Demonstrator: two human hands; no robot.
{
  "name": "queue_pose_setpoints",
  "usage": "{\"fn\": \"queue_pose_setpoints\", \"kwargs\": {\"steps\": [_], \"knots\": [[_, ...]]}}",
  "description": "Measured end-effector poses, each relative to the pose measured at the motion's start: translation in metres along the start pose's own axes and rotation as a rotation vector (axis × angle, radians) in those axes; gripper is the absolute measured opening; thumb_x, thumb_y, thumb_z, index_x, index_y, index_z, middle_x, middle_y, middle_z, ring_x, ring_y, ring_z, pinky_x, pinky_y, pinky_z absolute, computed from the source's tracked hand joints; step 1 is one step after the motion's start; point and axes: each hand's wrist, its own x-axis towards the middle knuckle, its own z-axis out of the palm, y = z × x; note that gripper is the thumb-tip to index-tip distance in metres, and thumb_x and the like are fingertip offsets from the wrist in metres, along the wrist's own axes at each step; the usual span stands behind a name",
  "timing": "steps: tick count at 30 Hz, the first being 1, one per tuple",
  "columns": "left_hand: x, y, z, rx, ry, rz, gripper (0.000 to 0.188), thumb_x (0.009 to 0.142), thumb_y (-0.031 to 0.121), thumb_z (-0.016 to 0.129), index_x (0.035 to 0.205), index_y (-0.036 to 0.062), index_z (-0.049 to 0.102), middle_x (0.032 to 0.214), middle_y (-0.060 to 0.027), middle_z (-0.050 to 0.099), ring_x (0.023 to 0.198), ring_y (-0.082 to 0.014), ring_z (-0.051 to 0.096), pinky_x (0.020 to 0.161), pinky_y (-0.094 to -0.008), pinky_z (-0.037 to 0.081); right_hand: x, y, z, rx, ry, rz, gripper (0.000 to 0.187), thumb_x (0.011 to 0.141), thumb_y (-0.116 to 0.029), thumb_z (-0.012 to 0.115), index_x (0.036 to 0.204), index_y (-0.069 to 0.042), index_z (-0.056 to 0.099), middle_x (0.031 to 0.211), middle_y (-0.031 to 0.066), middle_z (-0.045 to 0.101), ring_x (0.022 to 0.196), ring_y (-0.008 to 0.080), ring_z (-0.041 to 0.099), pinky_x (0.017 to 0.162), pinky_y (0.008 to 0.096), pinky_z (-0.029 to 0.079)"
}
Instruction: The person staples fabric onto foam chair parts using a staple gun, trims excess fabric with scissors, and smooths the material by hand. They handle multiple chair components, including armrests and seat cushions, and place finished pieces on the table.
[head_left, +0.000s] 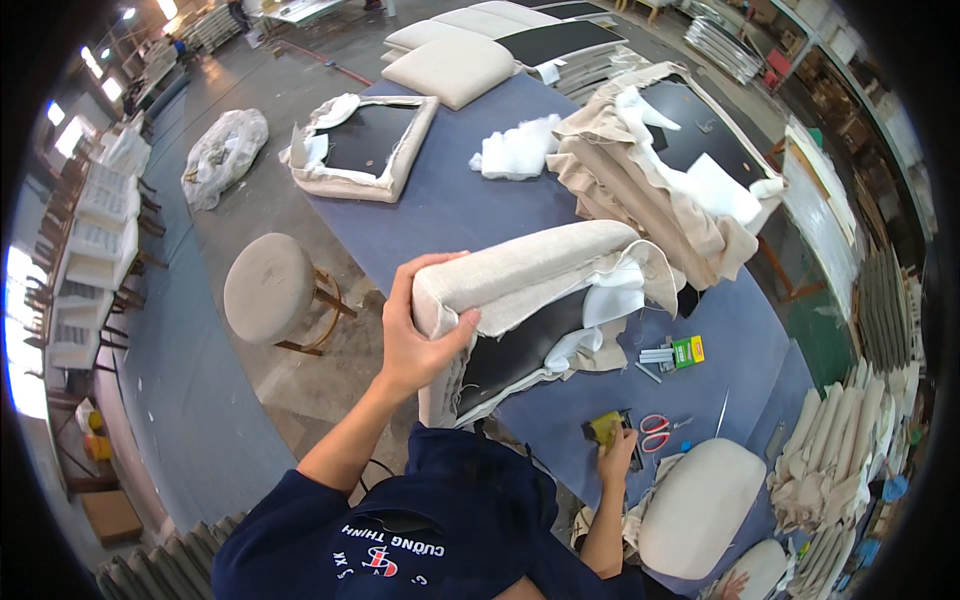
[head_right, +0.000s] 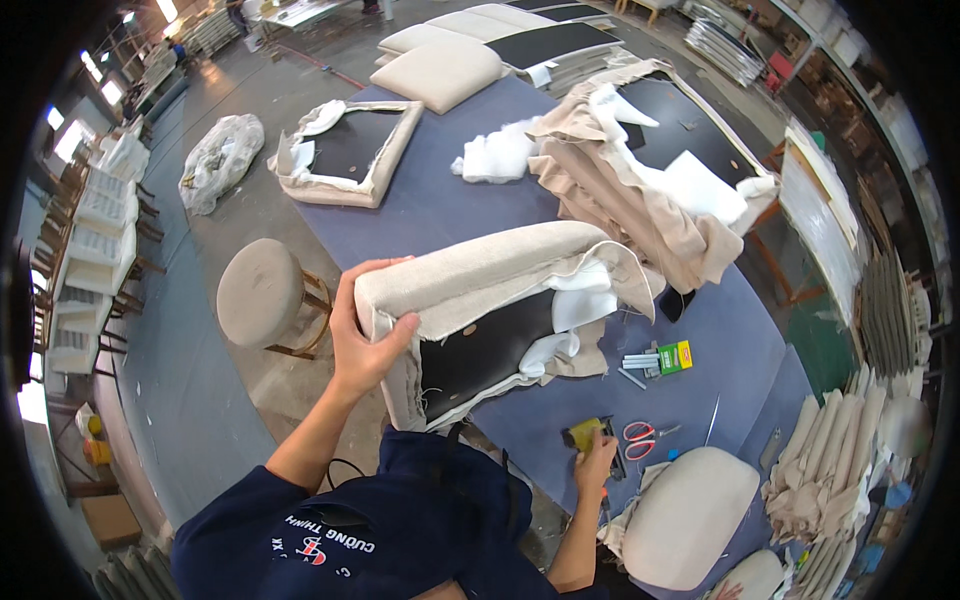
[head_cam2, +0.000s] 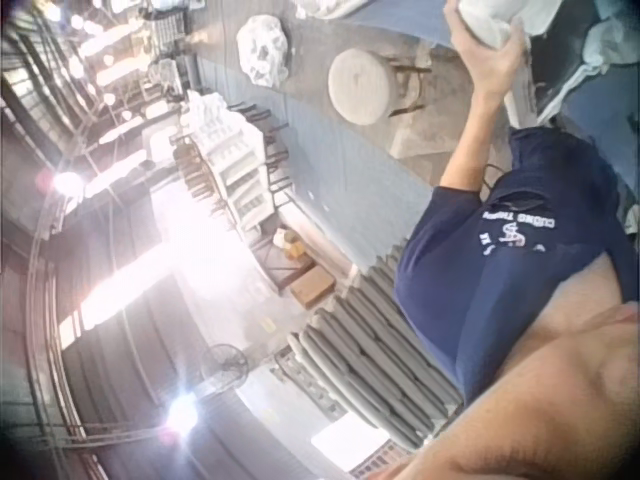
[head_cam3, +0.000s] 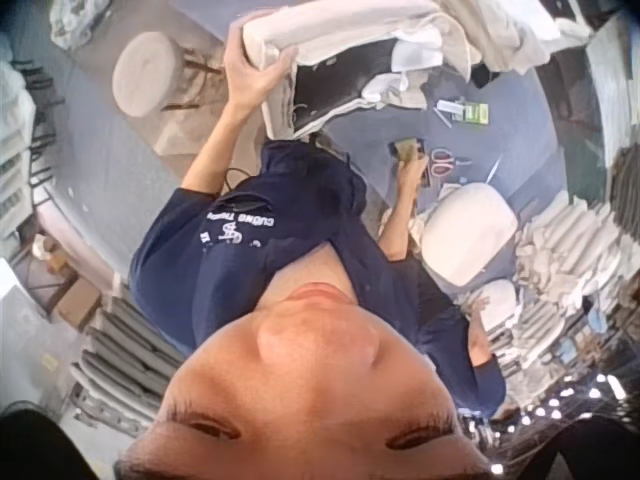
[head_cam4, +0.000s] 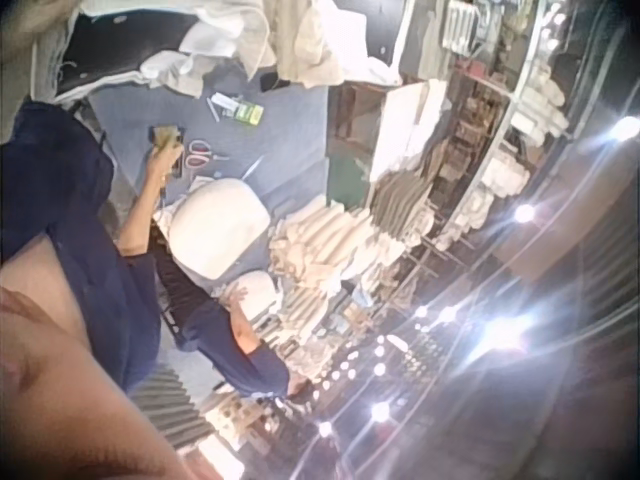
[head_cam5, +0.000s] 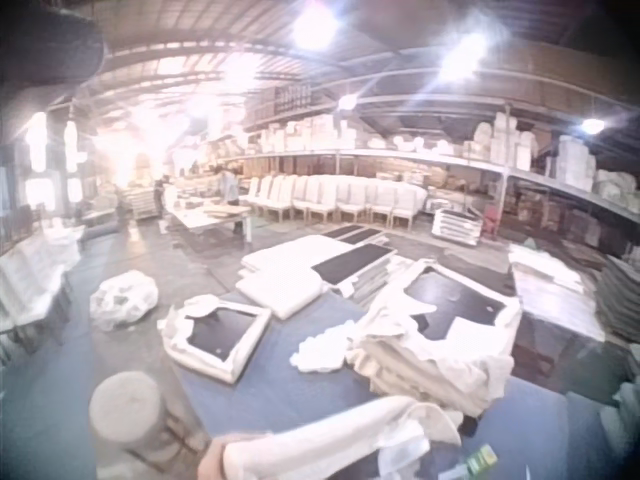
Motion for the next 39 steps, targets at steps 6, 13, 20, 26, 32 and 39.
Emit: {"fn": "queue_pose_setpoints", "kwargs": {"steps": [6, 13, 20, 26, 32, 39], "knots": [[-0.024, 0.024, 0.025, 0.111, -0.118, 0.068, 0.067, 0.083, 0.001, 0.080, 0.144, -0.0051, 0.052, 0.143, -0.0216, 0.065, 0.131, -0.0255, 0.063, 0.113, -0.0401, 0.048, 0.076, -0.189, -0.108, 0.437, 0.431, -0.340, 0.034, 0.096, -0.003, 0.062, 0.128, 0.003, 0.069, 0.120, 0.0222, 0.069, 0.115, 0.0414, 0.067, 0.103, 0.0488, 0.052], [-0.027, 0.032, 0.051, 0.119, -0.264, 0.126, 0.087, 0.072, 0.035, 0.097, 0.140, -0.0032, 0.059, 0.129, -0.0200, 0.072, 0.111, -0.0342, 0.075, 0.095, -0.0414, 0.059, 0.096, -0.325, -0.165, 0.382, 0.223, -1.167, 0.074, 0.109, -0.060, 0.040, 0.139, 0.003, 0.065, 0.138, 0.0183, 0.070, 0.130, 0.0346, 0.066, 0.112, 0.0511, 0.048], [-0.026, 0.038, 0.049, 0.195, -0.221, 0.171, 0.069, 0.076, 0.010, 0.087, 0.138, -0.0044, 0.059, 0.134, -0.0210, 0.070, 0.121, -0.0280, 0.070, 0.104, -0.0397, 0.053, 0.145, -0.224, -0.155, 0.164, 0.186, -0.758, 0.085, 0.109, -0.070, 0.011, 0.156, -0.013, 0.054, 0.163, 0.0116, 0.051, 0.153, 0.0341, 0.043, 0.125, 0.0561, 0.023], [-0.039, 0.000, 0.024, 0.343, -0.007, -0.013, 0.059, 0.086, 0.011, 0.082, 0.137, -0.0040, 0.058, 0.125, -0.0157, 0.066, 0.112, -0.0253, 0.065, 0.102, -0.0405, 0.050, 0.148, -0.011, -0.074, 0.047, 0.482, 0.206, 0.056, 0.111, -0.038, 0.048, 0.155, -0.002, 0.048, 0.156, 0.0268, 0.049, 0.143, 0.0465, 0.048, 0.116, 0.0576, 0.038], [-0.022, -0.045, -0.035, 0.156, 0.279, -0.135, 0.044, 0.102, 0.021, 0.074, 0.135, -0.0071, 0.062, 0.122, -0.0128, 0.069, 0.109, -0.0192, 0.065, 0.098, -0.0332, 0.051, 0.067, 0.074, 0.009, 0.004, 0.293, 0.428, 0.043, 0.093, -0.020, 0.073, 0.130, 0.000, 0.062, 0.131, 0.0296, 0.057, 0.122, 0.0482, 0.059, 0.101, 0.0536, 0.051], [0.056, 0.014, -0.032, 0.494, 0.035, 0.050, 0.045, 0.099, 0.018, 0.078, 0.134, -0.0077, 0.065, 0.121, -0.0118, 0.071, 0.108, -0.0183, 0.066, 0.097, -0.0325, 0.051, 0.067, 0.115, -0.002, 0.047, 0.384, 0.677, 0.041, 0.094, -0.023, 0.071, 0.127, -0.001, 0.062, 0.124, 0.0286, 0.058, 0.115, 0.0478, 0.062, 0.099, 0.0551, 0.051]]}}
